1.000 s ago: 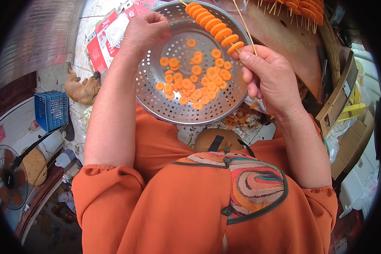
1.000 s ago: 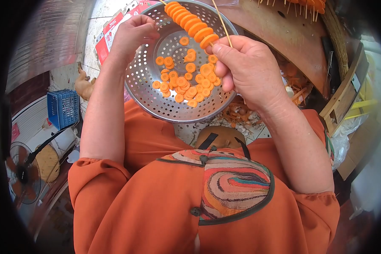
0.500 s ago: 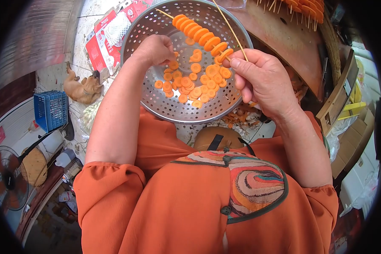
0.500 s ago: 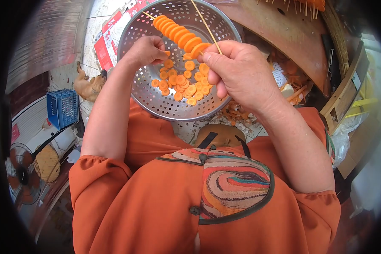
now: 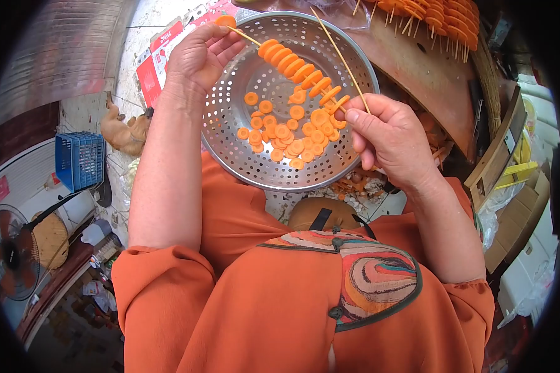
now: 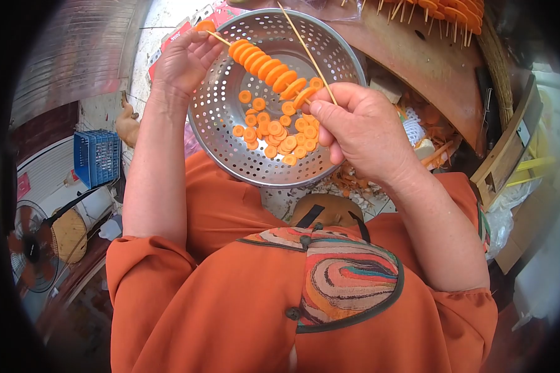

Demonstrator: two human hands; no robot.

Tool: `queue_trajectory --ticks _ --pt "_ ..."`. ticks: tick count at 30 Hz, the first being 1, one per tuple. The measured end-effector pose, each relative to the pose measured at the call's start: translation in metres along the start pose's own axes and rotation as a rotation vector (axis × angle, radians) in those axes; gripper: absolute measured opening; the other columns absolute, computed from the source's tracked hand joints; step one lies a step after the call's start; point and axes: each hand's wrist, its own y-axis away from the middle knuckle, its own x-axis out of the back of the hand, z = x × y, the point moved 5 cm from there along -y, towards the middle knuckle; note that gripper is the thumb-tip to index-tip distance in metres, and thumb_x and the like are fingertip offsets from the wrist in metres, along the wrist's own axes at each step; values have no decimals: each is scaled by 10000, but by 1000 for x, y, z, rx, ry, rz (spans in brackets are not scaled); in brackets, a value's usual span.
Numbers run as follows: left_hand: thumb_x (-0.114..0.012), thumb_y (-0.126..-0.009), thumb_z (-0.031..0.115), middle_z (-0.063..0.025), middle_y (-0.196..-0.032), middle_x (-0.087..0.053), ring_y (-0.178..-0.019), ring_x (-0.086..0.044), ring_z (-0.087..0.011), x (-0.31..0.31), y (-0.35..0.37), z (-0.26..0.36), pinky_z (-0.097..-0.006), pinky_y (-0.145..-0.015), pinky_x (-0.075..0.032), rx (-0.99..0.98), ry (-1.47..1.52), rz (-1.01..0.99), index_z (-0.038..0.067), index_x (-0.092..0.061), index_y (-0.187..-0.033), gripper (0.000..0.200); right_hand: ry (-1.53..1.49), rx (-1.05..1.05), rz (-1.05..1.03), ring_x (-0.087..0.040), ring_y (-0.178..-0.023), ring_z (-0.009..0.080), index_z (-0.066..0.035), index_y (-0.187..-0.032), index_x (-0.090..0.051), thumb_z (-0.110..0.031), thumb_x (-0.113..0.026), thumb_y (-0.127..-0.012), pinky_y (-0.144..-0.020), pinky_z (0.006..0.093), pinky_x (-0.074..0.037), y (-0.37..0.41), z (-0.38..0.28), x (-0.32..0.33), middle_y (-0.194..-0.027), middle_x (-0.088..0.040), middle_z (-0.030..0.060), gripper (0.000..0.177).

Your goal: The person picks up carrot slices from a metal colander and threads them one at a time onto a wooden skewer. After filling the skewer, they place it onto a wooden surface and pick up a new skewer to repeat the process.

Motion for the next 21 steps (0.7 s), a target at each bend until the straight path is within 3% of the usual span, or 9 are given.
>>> queue_trajectory --ticks 6,11,15,17,21 --pt "-605 -803 7 -140 -901 -619 -840 -658 -255 -12 9 7 -399 -781 -586 -122 -128 -2 -23 -563 -949 155 -2 4 0 -463 -457 21 -32 -909 -628 -186 -545 -938 -417 169 -366 0 1 1 -626 -549 -22 177" --pt "-587 -812 35 -130 -881 -640 -829 -674 -252 -30 14 7 -384 -793 -577 -176 -180 -170 -3 -564 -923 119 -34 19 20 -471 -456 22 -32 -898 -625 -183 -546 -936 -415 168 -368 1 -1 2 -625 -555 -20 175" --pt "-591 -810 50 -134 -911 -645 -845 -673 -253 -45 24 -4 -371 -811 -569 -110 -217 -201 -3 -567 -913 118 -82 40 42 -473 -451 22 -23 -922 -635 -171 -549 -931 -414 168 -378 0 -7 2 -620 -555 -18 171" --pt "-581 -832 122 -130 -1000 -648 -949 -645 -240 -56 32 -8 -360 -866 -516 -93 -293 -246 27 -561 -937 143 -88 38 55 -472 -449 22 -20 -935 -639 -168 -549 -931 -414 167 -381 1 -7 4 -619 -555 -17 173" --pt "-572 -836 127 -127 -994 -648 -934 -647 -232 -59 35 -6 -351 -855 -517 -76 -331 -282 25 -564 -940 146 -81 58 58 -472 -450 23 -13 -952 -643 -170 -547 -933 -417 164 -382 2 -6 6 -618 -554 -16 185"
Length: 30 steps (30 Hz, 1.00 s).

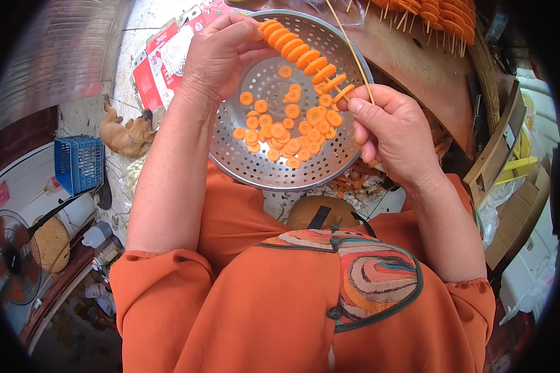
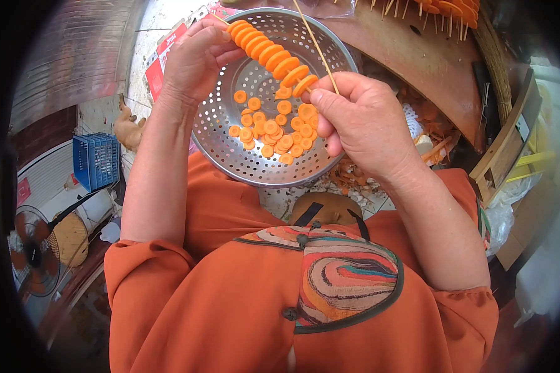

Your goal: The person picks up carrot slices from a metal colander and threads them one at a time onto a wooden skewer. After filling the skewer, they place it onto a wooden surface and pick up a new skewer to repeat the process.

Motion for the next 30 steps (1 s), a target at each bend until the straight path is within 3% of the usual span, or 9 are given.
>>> queue_trajectory --ticks 12,14,15,17,20,24,26,30 --pt "-578 -825 105 -100 -940 -647 -881 -657 -218 18 -14 -14 -342 -818 -535 -9 58 24 30 -578 -923 123 -38 15 11 -465 -448 23 0 -963 -638 -187 -555 -930 -416 160 -368 -4 0 2 -625 -551 -21 206" --pt "-621 -797 86 -75 -874 -657 -807 -664 -193 37 -18 -24 -328 -744 -543 -38 -363 144 18 -609 -868 100 -55 21 17 -464 -447 23 -1 -961 -639 -191 -555 -929 -417 160 -368 -4 1 2 -625 -551 -22 210" --pt "-621 -797 86 -75 -874 -657 -807 -664 -193 44 -18 -35 -328 -744 -543 -36 -362 144 18 -609 -868 100 -37 13 13 -466 -447 23 -1 -961 -640 -194 -552 -929 -416 161 -369 -4 1 1 -626 -553 -21 214" --pt "-654 -766 80 -46 -808 -660 -751 -662 -158 44 -15 -60 -317 -672 -530 175 -1075 -13 22 -642 -850 103 -19 3 11 -469 -448 23 -2 -962 -641 -197 -550 -929 -415 162 -369 -4 3 -1 -627 -555 -20 218" --pt "-640 -751 118 -78 -910 -687 -868 -661 -239 37 0 -98 -363 -769 -523 274 -1522 -280 115 -680 -925 178 8 -15 -5 -475 -451 23 -4 -960 -642 -209 -549 -927 -414 165 -371 -6 6 -3 -628 -560 -18 227" --pt "-613 -775 114 -96 -965 -671 -927 -647 -275 27 11 -111 -389 -775 -525 278 -1713 -324 114 -677 -965 200 6 -24 -19 -479 -451 25 -17 -929 -644 -228 -576 -919 -413 169 -372 -5 5 -5 -628 -563 -15 222" --pt "-653 -718 135 -92 -869 -656 -877 -640 -293 27 9 -114 -405 -743 -512 165 -1711 -259 93 -641 -830 120 6 -29 -20 -479 -450 25 -21 -916 -645 -234 -585 -916 -413 170 -373 -5 5 -5 -627 -563 -15 221" --pt "-641 -719 119 -102 -894 -647 -891 -637 -288 26 7 -116 -401 -756 -510 122 -1725 -274 95 -644 -838 121 14 -33 -29 -479 -450 26 -27 -871 -637 -240 -589 -916 -415 173 -376 -4 6 -5 -624 -562 -16 222"
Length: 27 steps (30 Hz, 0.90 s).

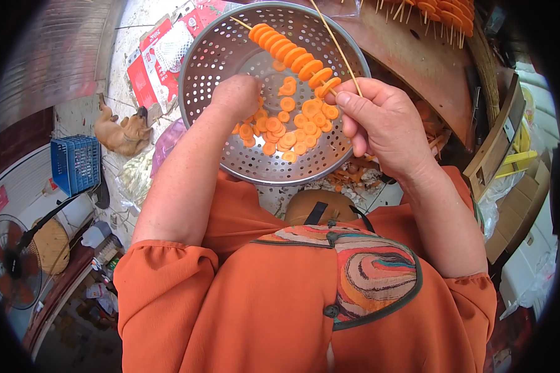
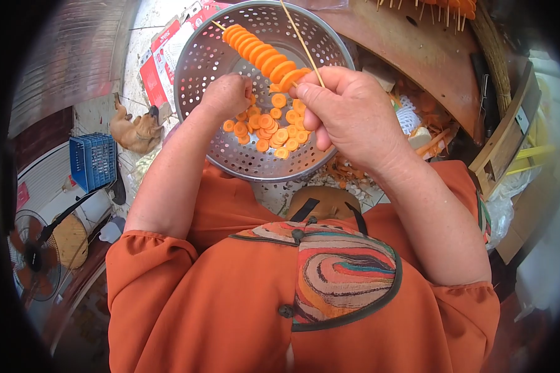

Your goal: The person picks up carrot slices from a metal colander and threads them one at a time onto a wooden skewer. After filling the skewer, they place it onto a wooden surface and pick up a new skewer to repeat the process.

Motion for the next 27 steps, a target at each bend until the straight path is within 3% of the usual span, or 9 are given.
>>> queue_trajectory --ticks 2,6,15,17,20,21,22,24,27 --pt "-633 -727 111 -105 -902 -643 -904 -635 -287 1 2 5 -405 -758 -510 24 13 -102 97 -642 -863 136 11 0 -1 -480 -450 26 -28 -859 -634 -239 -586 -918 -415 174 -376 1 0 0 -623 -561 -16 224" --pt "-637 -727 108 -105 -894 -651 -900 -638 -294 1 5 5 -412 -757 -511 27 -13 -19 95 -636 -886 159 -7 4 -2 -482 -452 25 -29 -852 -628 -233 -581 -923 -415 175 -377 1 -2 0 -623 -562 -15 220" --pt "-648 -693 54 -116 -816 -652 -811 -654 -270 6 2 3 -378 -705 -523 18 -24 -117 78 -619 -870 181 11 -1 3 -481 -456 23 -33 -860 -621 -229 -581 -926 -414 173 -375 2 1 1 -626 -561 -16 210" --pt "-661 -709 29 -88 -750 -640 -726 -658 -208 26 4 3 -331 -631 -521 123 296 -236 59 -603 -861 165 11 -7 4 -481 -457 23 -35 -860 -620 -228 -581 -926 -414 173 -373 2 2 1 -626 -560 -17 208" --pt "-673 -796 49 -46 -803 -645 -684 -646 -159 66 4 -15 -271 -608 -539 122 1192 49 36 -573 -907 150 59 -23 -9 -476 -457 23 -38 -878 -621 -222 -576 -930 -418 171 -371 2 2 0 -623 -554 -21 197" --pt "-666 -807 48 -70 -886 -650 -761 -653 -169 83 9 -19 -284 -708 -558 137 1381 117 40 -575 -973 190 64 -24 -11 -474 -459 23 -38 -886 -620 -216 -569 -933 -420 170 -372 2 3 0 -623 -552 -23 191" --pt "-666 -807 48 -70 -886 -650 -761 -653 -169 86 11 -26 -284 -708 -558 139 1380 124 40 -575 -973 190 69 -25 -14 -472 -460 24 -38 -894 -620 -210 -563 -935 -422 169 -372 2 3 -1 -623 -549 -25 185" --pt "-674 -795 24 -112 -907 -662 -790 -678 -196 98 13 -39 -303 -722 -579 -26 1885 263 6 -591 -981 204 57 -11 -22 -471 -462 23 -35 -902 -621 -202 -557 -937 -424 169 -373 3 3 -1 -625 -549 -26 182" --pt "-645 -800 8 -132 -930 -636 -842 -659 -236 101 15 -45 -365 -784 -583 2 2031 321 -35 -579 -1006 221 46 2 -23 -470 -465 22 -30 -916 -622 -190 -548 -940 -426 168 -374 4 2 -2 -630 -549 -26 178"
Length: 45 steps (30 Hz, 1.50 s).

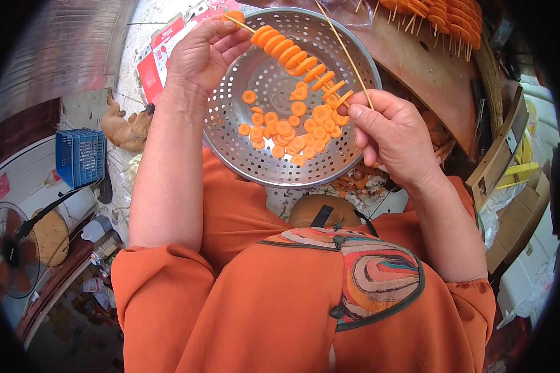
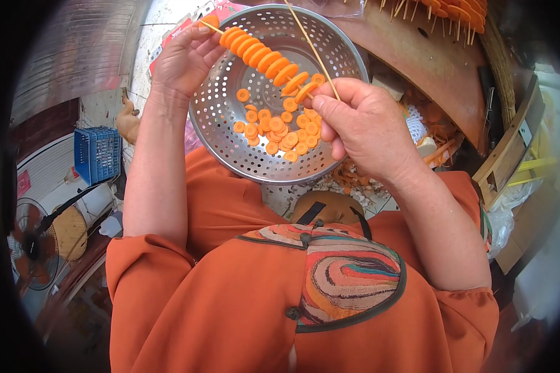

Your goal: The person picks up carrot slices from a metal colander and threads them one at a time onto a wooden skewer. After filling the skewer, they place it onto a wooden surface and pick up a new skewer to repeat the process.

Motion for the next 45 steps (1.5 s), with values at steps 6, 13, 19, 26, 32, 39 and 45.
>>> queue_trajectory --ticks 6,13,19,26,32,39,45 --pt "-597 -825 14 -118 -986 -576 -915 -601 -232 4 5 7 -401 -856 -555 -85 56 108 -41 -530 -1064 254 21 -1 -13 -470 -466 19 -27 -925 -626 -182 -542 -943 -422 166 -371 2 2 0 -634 -552 -24 176" --pt "-580 -822 -4 -124 -983 -583 -906 -612 -250 12 -7 9 -415 -845 -557 -200 -3 107 -30 -532 -1033 219 36 1 -17 -464 -455 17 -33 -895 -625 -183 -547 -941 -413 167 -364 1 2 0 -622 -546 -27 175" --pt "-559 -835 21 -128 -918 -628 -845 -658 -254 -8 3 12 -365 -781 -567 -243 -355 94 5 -545 -939 107 5 -28 21 -457 -449 15 -36 -888 -624 -178 -549 -936 -412 168 -364 3 0 2 -611 -536 -28 167" --pt "-527 -854 89 -122 -934 -647 -860 -664 -237 -32 8 -6 -352 -775 -556 -105 -367 -51 24 -564 -916 97 -72 -4 32 -456 -446 17 -35 -894 -635 -177 -561 -928 -415 165 -371 1 0 4 -613 -541 -27 163" --pt "-536 -862 114 -124 -923 -659 -866 -665 -230 -32 5 -12 -345 -778 -552 -79 -376 -90 29 -576 -911 106 -83 -16 51 -457 -448 20 -23 -920 -646 -174 -555 -928 -421 163 -374 2 1 6 -615 -545 -21 177" --pt "-550 -871 134 -118 -923 -658 -851 -668 -223 -28 1 -15 -334 -773 -553 -76 -393 -102 41 -585 -917 110 -96 15 38 -460 -443 21 -13 -941 -645 -182 -556 -925 -411 163 -364 -1 0 6 -620 -549 -22 192" --pt "-637 -810 156 -106 -928 -662 -817 -666 -194 -5 2 -26 -300 -715 -533 57 -1040 -74 41 -608 -884 139 -160 30 69 -465 -437 24 -17 -943 -643 -199 -558 -924 -395 163 -344 -4 1 10 -623 -555 -23 202"
